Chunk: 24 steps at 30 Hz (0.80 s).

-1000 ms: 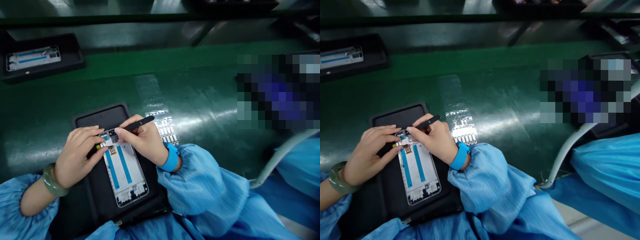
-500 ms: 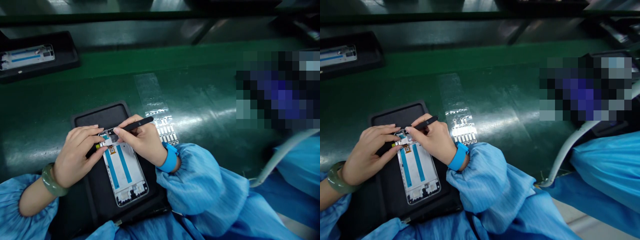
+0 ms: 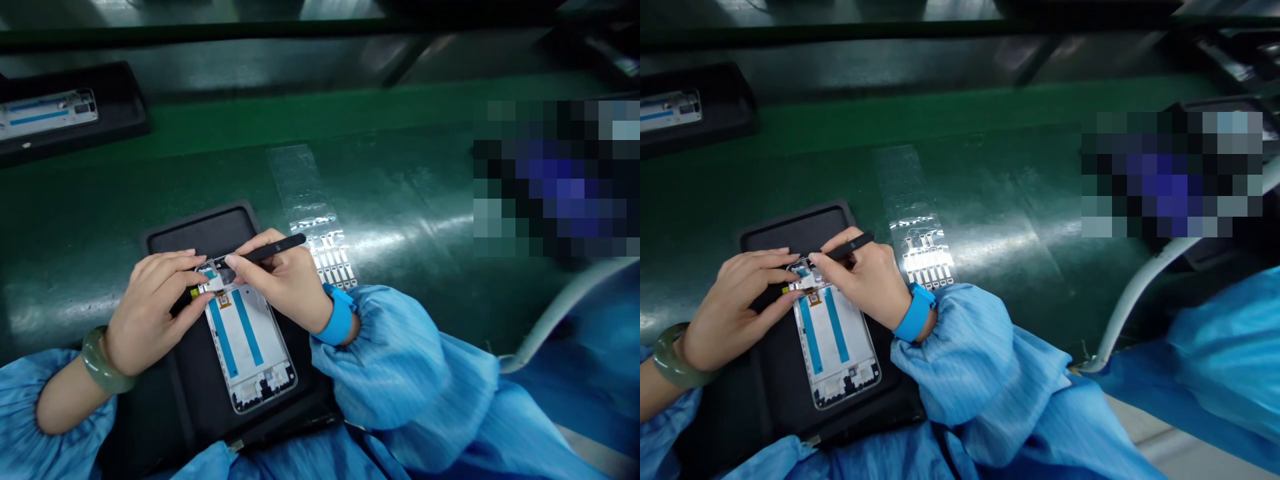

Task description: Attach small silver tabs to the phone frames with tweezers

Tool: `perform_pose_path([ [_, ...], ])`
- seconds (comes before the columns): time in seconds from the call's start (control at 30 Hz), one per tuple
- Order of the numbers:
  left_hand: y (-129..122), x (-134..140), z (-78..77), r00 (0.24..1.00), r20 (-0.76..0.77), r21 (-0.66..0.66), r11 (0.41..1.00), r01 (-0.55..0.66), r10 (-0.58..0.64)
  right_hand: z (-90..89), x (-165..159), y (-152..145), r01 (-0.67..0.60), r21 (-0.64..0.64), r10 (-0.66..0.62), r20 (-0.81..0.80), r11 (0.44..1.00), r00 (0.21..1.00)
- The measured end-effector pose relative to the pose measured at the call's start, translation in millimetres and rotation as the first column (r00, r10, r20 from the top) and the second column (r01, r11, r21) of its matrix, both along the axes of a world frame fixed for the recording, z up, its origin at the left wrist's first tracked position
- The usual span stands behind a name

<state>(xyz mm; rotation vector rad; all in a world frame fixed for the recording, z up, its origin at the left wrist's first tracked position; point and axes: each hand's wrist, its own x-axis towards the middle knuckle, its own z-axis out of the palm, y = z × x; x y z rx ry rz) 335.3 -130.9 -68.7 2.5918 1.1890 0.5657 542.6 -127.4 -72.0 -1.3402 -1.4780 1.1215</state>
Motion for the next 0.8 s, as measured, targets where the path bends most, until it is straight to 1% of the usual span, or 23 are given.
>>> perform_pose_path([
  [0.23,0.4,0.2,1.9,1.0,-0.02,0.016,1.0,0.011,-0.011,0.2,-1.0,-0.4,0.0,0.016,0.0,0.019,1.0,1.0],
  [0.4,1.0,-0.3,1.8,0.998,-0.04,0.051,0.998,0.044,-0.042,-0.4,-1.0,-0.6,0.002,0.028,-0.003,0.036,1.0,0.999],
  [0.57,1.2,-1.7,-0.1,0.99,-0.116,0.109,0.989,0.095,-0.082,-0.4,-0.8,0.3,-0.003,0.044,0.001,0.057,0.999,0.998],
  [0.7,0.6,-0.3,1.9,0.979,-0.18,0.134,0.984,0.119,-0.094,-0.8,-1.1,-0.2,-0.012,0.045,0.009,0.065,0.999,0.998],
  [0.8,0.0,1.9,3.6,0.973,-0.214,0.149,0.981,0.12,-0.086,-1.6,-1.1,-1.5,-0.015,0.027,0.015,0.027,1.0,1.0],
])
